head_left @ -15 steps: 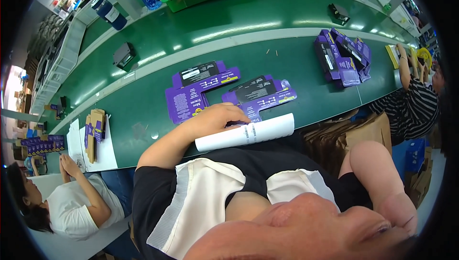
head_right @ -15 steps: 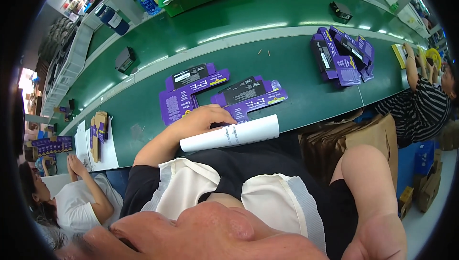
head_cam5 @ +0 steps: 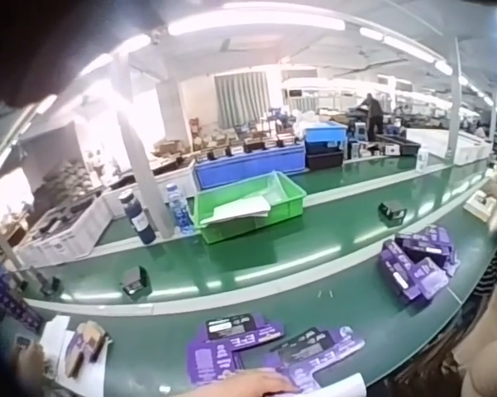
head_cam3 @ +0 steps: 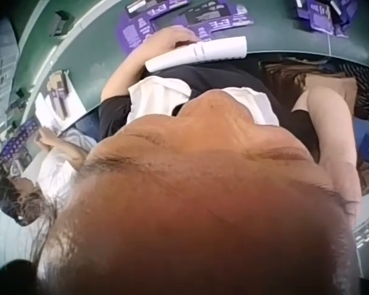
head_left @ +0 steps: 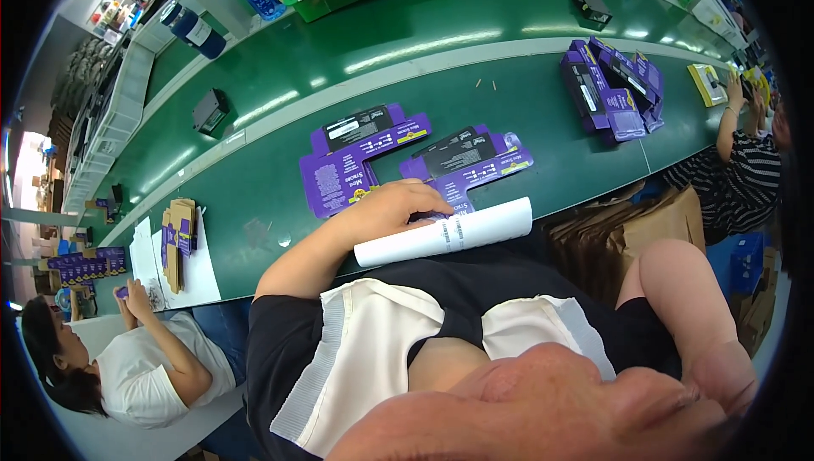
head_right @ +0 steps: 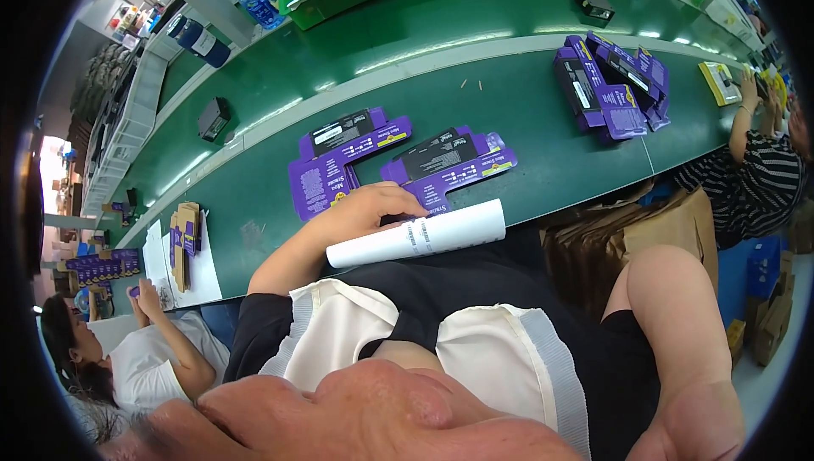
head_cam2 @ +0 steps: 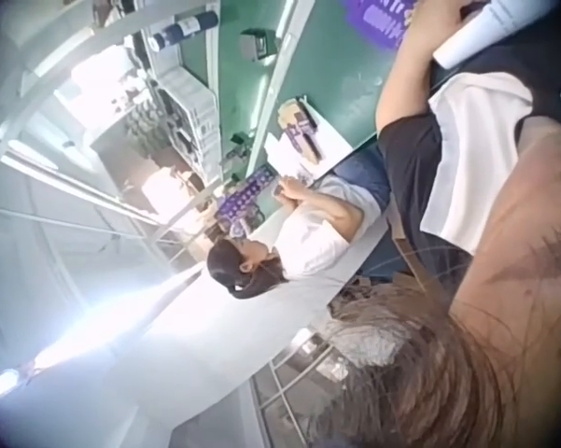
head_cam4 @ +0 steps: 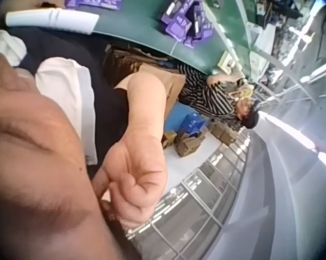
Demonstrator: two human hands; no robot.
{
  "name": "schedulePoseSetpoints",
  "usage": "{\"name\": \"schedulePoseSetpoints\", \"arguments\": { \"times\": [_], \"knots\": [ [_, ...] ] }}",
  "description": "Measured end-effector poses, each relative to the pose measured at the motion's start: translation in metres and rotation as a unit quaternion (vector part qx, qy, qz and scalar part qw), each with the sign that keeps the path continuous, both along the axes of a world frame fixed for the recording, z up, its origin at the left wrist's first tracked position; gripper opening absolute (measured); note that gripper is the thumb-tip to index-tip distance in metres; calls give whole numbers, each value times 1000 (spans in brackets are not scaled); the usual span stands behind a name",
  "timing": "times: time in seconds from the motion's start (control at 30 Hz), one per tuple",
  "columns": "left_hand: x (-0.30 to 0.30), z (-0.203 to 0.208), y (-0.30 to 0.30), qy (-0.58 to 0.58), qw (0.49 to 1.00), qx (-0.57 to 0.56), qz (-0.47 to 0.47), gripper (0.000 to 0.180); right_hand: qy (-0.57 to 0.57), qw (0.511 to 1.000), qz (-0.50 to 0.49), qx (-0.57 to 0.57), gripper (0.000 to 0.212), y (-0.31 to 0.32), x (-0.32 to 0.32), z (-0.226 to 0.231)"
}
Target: Applying labels and organizing product boxes on a factory assembly line.
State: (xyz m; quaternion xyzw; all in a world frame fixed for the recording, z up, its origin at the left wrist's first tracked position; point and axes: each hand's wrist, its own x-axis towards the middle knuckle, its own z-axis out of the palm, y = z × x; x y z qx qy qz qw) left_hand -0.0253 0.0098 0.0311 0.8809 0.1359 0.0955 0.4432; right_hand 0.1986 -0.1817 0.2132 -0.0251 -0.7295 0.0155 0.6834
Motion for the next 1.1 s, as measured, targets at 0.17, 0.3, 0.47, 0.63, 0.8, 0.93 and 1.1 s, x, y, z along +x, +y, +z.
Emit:
{"name": "schedulePoseSetpoints", "arguments": {
  "times": [0.17, 0.3, 0.47, 0.63, 0.8, 0.93, 1.1],
  "knots": [
    [3, 4, 3, -33, 999, -4, -28, 28, 110, 982, -150, 36, 27, -10, 34, 3],
    [1, 11, -1, -37, 999, -15, -26, 28, 193, 944, -248, 103, 29, 3, 50, -25],
    [-2, 15, -6, -23, 996, -80, 37, 27, -141, 937, -261, -186, 42, 55, 35, -93],
    [1, 14, -4, -30, 997, -67, 16, 24, -374, 844, -222, -313, 55, 72, 13, -133],
    [-2, -4, 5, -74, 993, -96, -6, 18, -382, 811, -235, -375, 46, 70, 16, -134],
    [-16, -8, 9, -80, 930, -359, 19, 22, -391, 775, -265, -419, 44, 73, 10, -125],
    [-27, 6, 17, -108, 917, -383, -27, 36, -427, 744, -297, -420, 39, 81, 6, -114]
  ]
}}
